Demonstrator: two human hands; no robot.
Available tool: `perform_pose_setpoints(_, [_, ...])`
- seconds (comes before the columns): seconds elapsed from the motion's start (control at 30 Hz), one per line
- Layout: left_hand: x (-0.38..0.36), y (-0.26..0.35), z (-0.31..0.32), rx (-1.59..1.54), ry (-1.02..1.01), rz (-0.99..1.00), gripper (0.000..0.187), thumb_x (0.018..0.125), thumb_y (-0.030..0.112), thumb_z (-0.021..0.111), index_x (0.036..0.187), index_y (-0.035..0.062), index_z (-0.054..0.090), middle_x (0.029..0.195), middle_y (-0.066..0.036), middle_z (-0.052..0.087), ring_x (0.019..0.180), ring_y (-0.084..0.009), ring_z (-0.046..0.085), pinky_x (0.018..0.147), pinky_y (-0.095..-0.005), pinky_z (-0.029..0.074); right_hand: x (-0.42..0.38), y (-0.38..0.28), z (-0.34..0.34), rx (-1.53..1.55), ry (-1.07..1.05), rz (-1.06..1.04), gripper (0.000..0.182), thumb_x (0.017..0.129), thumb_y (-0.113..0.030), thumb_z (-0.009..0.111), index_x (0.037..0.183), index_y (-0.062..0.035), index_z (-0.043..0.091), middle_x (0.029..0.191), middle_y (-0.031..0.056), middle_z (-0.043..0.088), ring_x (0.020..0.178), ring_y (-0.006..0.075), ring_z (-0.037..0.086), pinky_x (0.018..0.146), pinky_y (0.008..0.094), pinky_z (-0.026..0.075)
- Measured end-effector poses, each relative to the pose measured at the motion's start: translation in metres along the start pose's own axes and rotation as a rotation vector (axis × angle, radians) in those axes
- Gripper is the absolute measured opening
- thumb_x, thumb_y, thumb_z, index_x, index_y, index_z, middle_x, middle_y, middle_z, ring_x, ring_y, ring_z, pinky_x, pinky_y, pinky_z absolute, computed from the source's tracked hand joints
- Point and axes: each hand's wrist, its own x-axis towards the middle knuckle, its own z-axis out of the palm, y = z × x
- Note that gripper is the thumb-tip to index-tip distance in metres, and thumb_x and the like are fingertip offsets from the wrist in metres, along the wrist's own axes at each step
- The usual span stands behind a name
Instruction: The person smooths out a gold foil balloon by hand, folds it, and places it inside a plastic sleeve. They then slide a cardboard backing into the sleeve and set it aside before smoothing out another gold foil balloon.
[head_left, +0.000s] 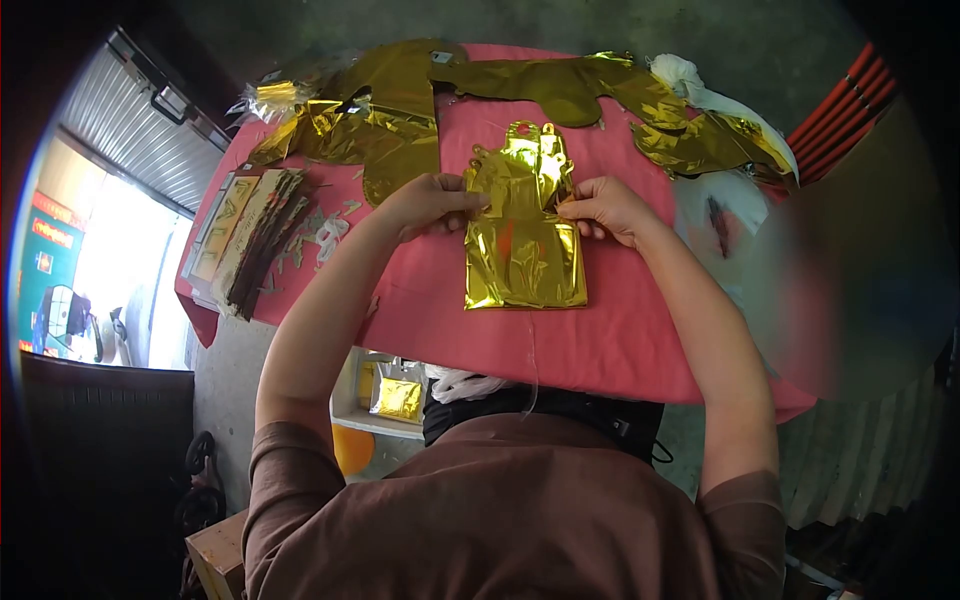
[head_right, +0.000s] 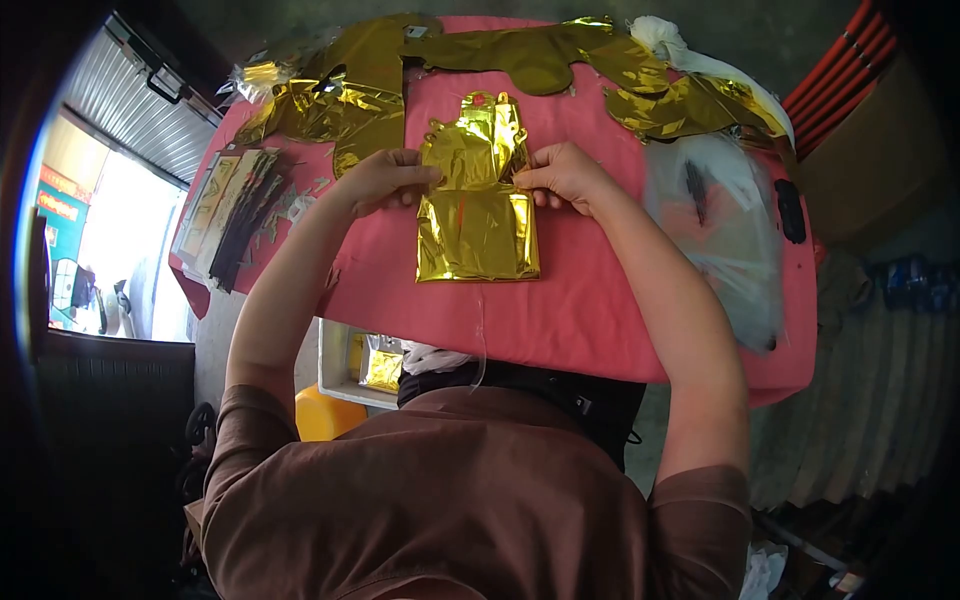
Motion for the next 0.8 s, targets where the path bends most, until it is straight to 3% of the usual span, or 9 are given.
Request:
perform_pose_setpoints(0.2, [0.004,-0.004,0.002,-0.079,0.031,0.069,0.014,0.082,0.017,0.069,0.076,0.0068,0.061,0.056,0.001,0.056,0.046,-0.0046,0.050,0.041,-0.0168,0.037,0.000,0.000,-0.003,-0.040,-0.021,0.000,0.012,0.081,-0.011,0.066,0.084,0.0000,0.063,0.067,0.0028,0.061,0.049,0.0054,0.054,0.038,0.0187,0.041])
perform_pose_setpoints(0.37, [-0.002,-0.003,0.012,0.143,0.121,0.176,0.017,0.084,0.014,0.066,0.071,0.0053,0.060,0.056,0.000,0.056,0.045,-0.0045,0.049,0.042,-0.0190,0.039,0.006,-0.011,-0.009,0.046,-0.108,0.117,0.015,0.081,-0.010,0.066,0.090,0.0001,0.060,0.074,0.0062,0.064,0.051,0.0088,0.059,0.042,0.0213,0.050])
perform_pose_setpoints(0.6, [-0.002,-0.005,0.013,0.199,0.139,0.198,0.019,0.084,0.015,0.066,0.070,0.0046,0.058,0.058,0.001,0.057,0.044,-0.0037,0.048,0.042,-0.0190,0.038,0.010,-0.012,-0.006,-0.045,-0.088,0.140,0.014,0.080,-0.008,0.065,0.089,0.0018,0.061,0.073,0.0073,0.064,0.051,0.0104,0.059,0.040,0.0214,0.049])
perform_pose_setpoints(0.7, [-0.002,-0.012,0.014,0.357,0.247,0.280,0.018,0.082,0.015,0.067,0.073,0.0024,0.059,0.058,0.001,0.056,0.046,-0.0049,0.049,0.043,-0.0226,0.039,0.001,-0.009,-0.001,-0.201,-0.050,-0.011,0.009,0.081,-0.008,0.064,0.085,0.0000,0.063,0.069,0.0051,0.063,0.047,0.0089,0.058,0.040,0.0202,0.045])
perform_pose_setpoints(0.77, [-0.004,-0.018,0.014,0.587,0.345,0.586,0.016,0.080,0.014,0.068,0.076,0.0012,0.060,0.060,-0.003,0.059,0.049,-0.0133,0.054,0.047,-0.0272,0.042,-0.004,-0.005,0.003,-0.386,0.004,-0.204,0.009,0.081,-0.008,0.063,0.086,-0.0006,0.064,0.074,0.0079,0.065,0.058,0.0103,0.061,0.047,0.0230,0.045])
perform_pose_setpoints(0.8, [-0.006,-0.020,0.015,0.584,0.343,0.582,0.016,0.080,0.014,0.068,0.076,0.0012,0.060,0.060,-0.003,0.059,0.049,-0.0133,0.054,0.047,-0.0272,0.042,-0.003,0.001,0.004,-0.385,0.002,-0.199,0.009,0.081,-0.008,0.063,0.086,-0.0006,0.064,0.074,0.0079,0.065,0.058,0.0103,0.061,0.047,0.0230,0.045])
